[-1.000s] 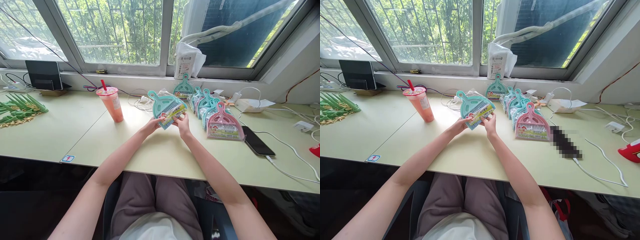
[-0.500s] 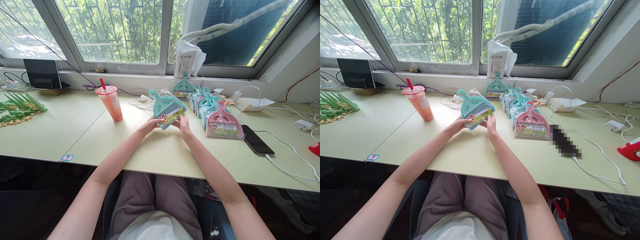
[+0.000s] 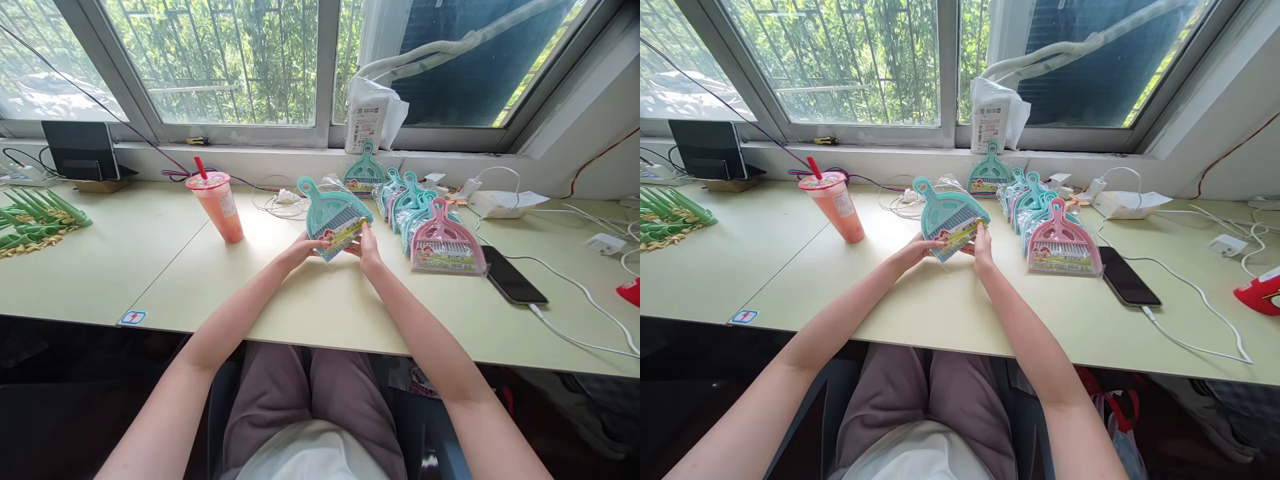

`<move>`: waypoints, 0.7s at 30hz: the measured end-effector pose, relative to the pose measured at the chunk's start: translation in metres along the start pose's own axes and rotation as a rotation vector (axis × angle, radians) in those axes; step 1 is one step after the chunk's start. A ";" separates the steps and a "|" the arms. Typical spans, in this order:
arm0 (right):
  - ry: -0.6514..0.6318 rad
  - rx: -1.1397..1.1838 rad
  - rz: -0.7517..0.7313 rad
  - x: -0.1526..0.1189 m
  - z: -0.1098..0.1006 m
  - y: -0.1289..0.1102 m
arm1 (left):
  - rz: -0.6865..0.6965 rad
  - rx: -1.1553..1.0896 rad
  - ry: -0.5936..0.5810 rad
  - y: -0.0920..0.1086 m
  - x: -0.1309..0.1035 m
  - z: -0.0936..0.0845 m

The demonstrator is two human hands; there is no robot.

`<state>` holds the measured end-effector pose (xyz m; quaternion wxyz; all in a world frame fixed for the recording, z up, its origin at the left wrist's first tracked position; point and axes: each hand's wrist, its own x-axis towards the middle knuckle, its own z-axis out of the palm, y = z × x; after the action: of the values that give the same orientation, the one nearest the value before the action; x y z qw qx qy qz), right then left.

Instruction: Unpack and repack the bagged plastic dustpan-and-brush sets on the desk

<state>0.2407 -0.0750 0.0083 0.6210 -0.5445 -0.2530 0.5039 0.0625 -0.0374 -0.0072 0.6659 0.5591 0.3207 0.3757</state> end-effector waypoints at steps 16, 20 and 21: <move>0.004 -0.072 0.045 0.015 -0.012 0.007 | 0.013 0.083 -0.058 -0.008 0.006 -0.006; 0.005 -0.112 0.058 0.019 -0.015 0.007 | 0.006 0.082 -0.068 -0.010 0.007 -0.006; 0.005 -0.118 0.059 0.020 -0.015 0.007 | 0.005 0.081 -0.069 -0.010 0.007 -0.006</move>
<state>0.2585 -0.0642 -0.0066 0.5734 -0.5885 -0.2643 0.5049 0.0622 -0.0297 -0.0183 0.6525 0.5992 0.3110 0.3443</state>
